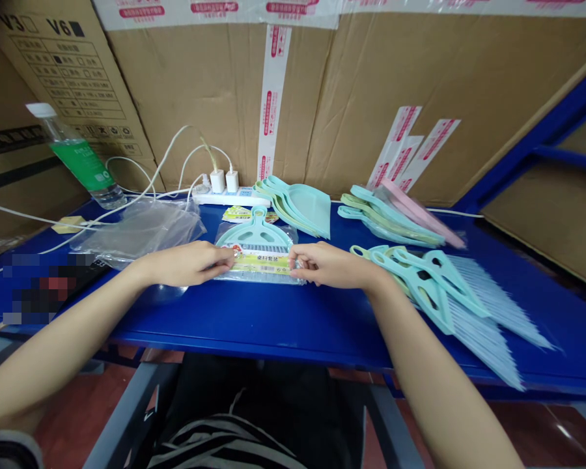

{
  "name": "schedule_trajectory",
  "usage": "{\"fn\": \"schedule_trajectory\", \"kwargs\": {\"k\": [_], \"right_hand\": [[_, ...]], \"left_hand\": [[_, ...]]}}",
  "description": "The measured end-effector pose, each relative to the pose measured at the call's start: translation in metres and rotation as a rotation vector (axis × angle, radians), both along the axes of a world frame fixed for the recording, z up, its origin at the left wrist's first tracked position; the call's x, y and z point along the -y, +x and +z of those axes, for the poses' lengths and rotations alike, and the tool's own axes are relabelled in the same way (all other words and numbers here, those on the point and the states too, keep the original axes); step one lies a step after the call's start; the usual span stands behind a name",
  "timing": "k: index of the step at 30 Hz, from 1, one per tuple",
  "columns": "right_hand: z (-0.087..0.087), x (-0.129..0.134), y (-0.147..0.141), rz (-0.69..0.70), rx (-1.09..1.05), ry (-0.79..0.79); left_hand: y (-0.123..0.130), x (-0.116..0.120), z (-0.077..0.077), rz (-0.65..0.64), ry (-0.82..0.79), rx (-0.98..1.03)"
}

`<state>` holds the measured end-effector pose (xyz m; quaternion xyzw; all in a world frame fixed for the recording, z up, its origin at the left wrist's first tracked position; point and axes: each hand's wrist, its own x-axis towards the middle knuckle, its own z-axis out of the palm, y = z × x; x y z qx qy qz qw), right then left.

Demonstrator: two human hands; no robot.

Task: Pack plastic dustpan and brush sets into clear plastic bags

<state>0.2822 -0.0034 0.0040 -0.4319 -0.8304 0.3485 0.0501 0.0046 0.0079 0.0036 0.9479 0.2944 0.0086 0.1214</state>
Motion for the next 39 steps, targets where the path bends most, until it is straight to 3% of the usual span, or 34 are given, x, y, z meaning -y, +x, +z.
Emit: {"fn": "schedule_trajectory", "kwargs": {"k": [39], "right_hand": [[0.0008,0.0003,0.0027,0.024,0.013,-0.027]], "left_hand": [[0.0021,0.0016,-0.0001,0.044,0.015,-0.073]]}}
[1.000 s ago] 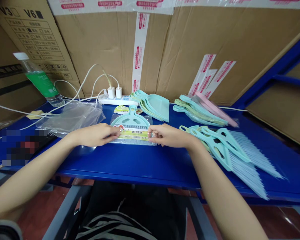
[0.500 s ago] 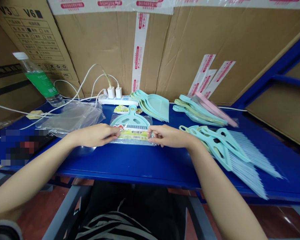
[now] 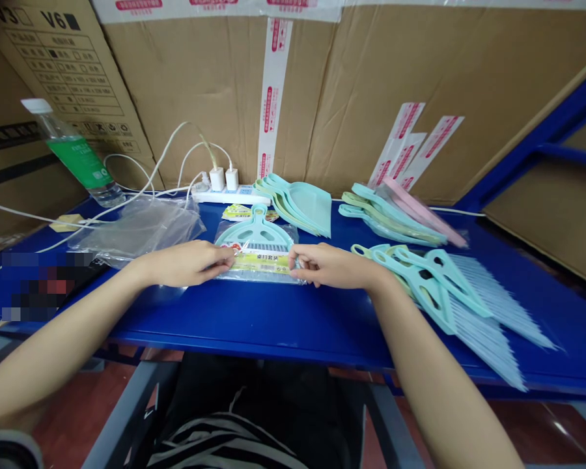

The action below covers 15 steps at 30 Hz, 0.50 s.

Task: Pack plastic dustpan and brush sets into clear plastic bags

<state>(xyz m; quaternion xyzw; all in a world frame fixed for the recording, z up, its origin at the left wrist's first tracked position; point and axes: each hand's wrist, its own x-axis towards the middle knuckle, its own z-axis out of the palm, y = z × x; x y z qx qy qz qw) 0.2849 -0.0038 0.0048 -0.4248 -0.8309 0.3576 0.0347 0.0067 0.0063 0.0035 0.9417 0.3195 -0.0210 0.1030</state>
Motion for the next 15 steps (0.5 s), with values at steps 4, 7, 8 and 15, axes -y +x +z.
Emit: {"fn": "schedule_trajectory", "kwargs": {"k": [4,7,8,15], "right_hand": [[0.0007,0.0008,-0.0003,-0.004,-0.005,-0.010],[0.0015,0.0014,-0.0010,-0.008,-0.003,-0.016],[0.0017,0.0015,-0.0012,-0.010,0.000,-0.018],[0.0010,0.0009,-0.0011,-0.015,0.002,-0.017]], "left_hand": [[-0.0002,0.0004,0.0000,0.003,0.003,-0.006],[-0.0007,0.0004,-0.0002,0.001,0.006,-0.010],[-0.0009,0.0004,-0.0004,-0.003,0.008,-0.007],[-0.0001,0.0009,0.0000,-0.007,0.056,-0.011]]}}
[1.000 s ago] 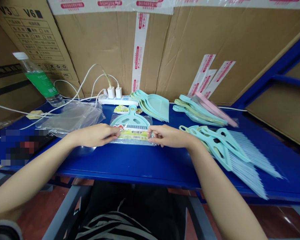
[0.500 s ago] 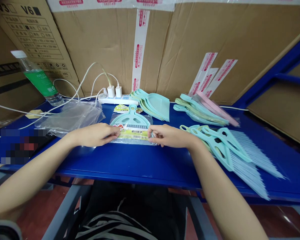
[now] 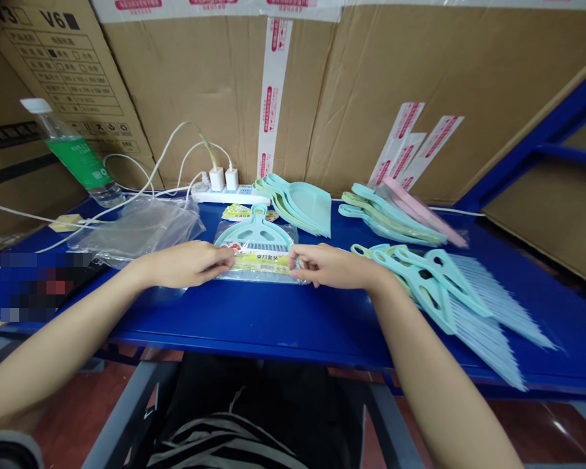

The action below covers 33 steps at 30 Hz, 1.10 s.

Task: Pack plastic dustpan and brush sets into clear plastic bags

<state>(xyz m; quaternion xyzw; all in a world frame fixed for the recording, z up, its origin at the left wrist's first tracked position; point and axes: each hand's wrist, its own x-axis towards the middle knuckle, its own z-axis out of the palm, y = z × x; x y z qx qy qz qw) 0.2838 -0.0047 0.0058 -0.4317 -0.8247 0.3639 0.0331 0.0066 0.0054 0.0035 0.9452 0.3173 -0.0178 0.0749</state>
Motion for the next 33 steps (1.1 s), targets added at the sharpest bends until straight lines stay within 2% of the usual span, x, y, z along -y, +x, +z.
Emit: {"fn": "schedule_trajectory", "kwargs": {"k": [12,21,33], "right_hand": [[-0.0001,0.0005,0.0002,0.003,0.010,0.006],[-0.0001,0.0010,-0.0001,0.001,0.040,0.014],[-0.0009,0.0021,0.0005,0.002,0.054,0.033]], "left_hand": [[0.0000,0.0012,0.0003,-0.007,0.011,0.005],[0.0030,0.0065,0.0025,0.037,0.071,-0.107],[0.0022,0.0051,0.0008,0.011,0.055,-0.091]]}}
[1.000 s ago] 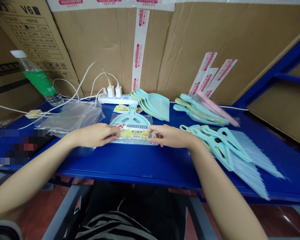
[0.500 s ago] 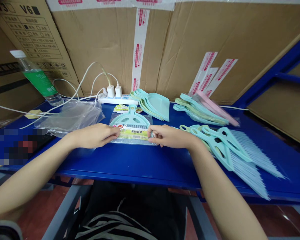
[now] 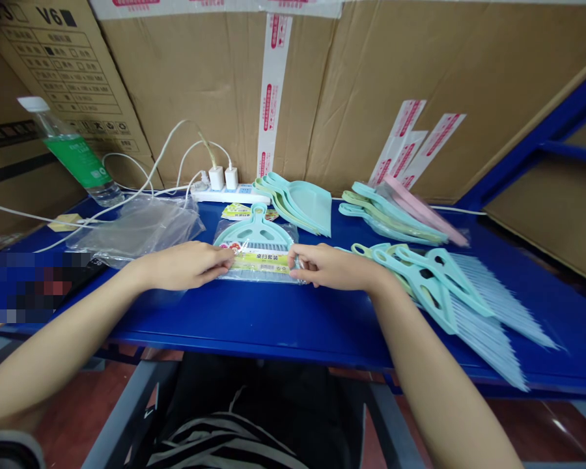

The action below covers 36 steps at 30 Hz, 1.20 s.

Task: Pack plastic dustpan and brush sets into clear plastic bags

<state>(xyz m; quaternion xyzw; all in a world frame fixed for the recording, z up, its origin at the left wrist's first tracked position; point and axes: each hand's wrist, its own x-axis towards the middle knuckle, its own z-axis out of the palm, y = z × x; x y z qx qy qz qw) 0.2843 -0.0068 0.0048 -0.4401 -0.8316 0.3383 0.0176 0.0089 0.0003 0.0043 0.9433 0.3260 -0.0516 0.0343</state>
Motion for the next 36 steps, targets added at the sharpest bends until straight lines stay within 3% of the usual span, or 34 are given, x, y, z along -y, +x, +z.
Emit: {"fn": "schedule_trajectory", "kwargs": {"k": [36], "right_hand": [[0.0001,0.0001,-0.0016,-0.015,0.012,0.004]], "left_hand": [[0.0018,0.0014,0.0027,0.019,0.007,-0.035]]}}
